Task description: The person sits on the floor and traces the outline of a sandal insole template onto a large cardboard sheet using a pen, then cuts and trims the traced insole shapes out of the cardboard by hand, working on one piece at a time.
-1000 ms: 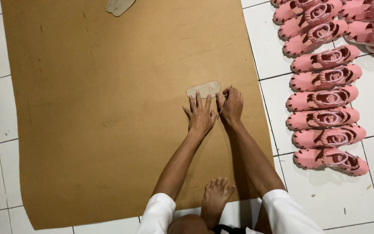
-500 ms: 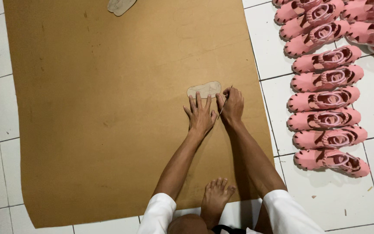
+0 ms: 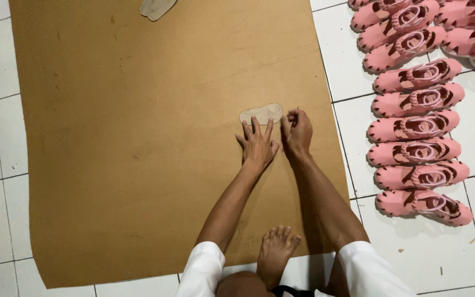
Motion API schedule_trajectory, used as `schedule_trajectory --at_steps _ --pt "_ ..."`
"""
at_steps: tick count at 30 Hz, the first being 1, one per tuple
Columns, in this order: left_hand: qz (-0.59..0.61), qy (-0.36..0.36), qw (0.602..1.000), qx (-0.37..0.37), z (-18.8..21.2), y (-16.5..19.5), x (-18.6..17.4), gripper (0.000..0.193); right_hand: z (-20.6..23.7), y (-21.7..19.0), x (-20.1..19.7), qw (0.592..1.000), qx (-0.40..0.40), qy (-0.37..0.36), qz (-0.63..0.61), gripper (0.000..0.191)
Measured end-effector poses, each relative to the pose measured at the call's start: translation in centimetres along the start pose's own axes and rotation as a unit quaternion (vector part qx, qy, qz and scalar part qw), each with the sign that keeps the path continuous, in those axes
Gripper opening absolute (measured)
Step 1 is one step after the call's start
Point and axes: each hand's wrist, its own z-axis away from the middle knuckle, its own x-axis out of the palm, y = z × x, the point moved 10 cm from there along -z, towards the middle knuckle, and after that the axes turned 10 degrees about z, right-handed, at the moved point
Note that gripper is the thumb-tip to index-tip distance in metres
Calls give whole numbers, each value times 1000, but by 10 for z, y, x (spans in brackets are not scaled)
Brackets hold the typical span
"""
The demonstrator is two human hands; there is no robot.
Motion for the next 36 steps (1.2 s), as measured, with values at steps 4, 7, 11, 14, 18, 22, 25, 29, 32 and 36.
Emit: schedule_trajectory --at_steps 4,7,11,14,18,22,25,29,32,36 --pt "2 -5 1000 -6 -5 1 -1 79 -17 24 -2 957 111 13 -269 29" --pt "0 -14 1000 -16 -9 1 2 79 -40 -2 1 966 0 -22 -256 24" --pt "-7 33 999 7 -11 3 -4 68 -50 -39 31 987 -85 -88 -108 21" --pt "-32 -10 999 -1 -13 -1 6 59 -50 -49 68 979 -48 -186 -63 20" --pt "-75 -2 997 -7 -14 -3 6 60 -52 -74 88 971 -85 -215 -52 20" --pt "-73 101 992 13 -13 1 -13 69 -53 -86 97 968 -123 -219 8 20" --pt "-61 5 998 10 -15 -3 7 60 -52 -95 96 965 -158 -209 24 20" --pt "-77 6 997 16 -17 -2 7 48 -53 -98 93 946 -222 -207 113 16" --pt "-56 13 998 20 -19 -4 4 46 -58 -91 78 933 -264 -179 165 13" --pt "-41 94 993 65 -22 0 -14 55 -69 -73 57 921 -287 -159 212 11"
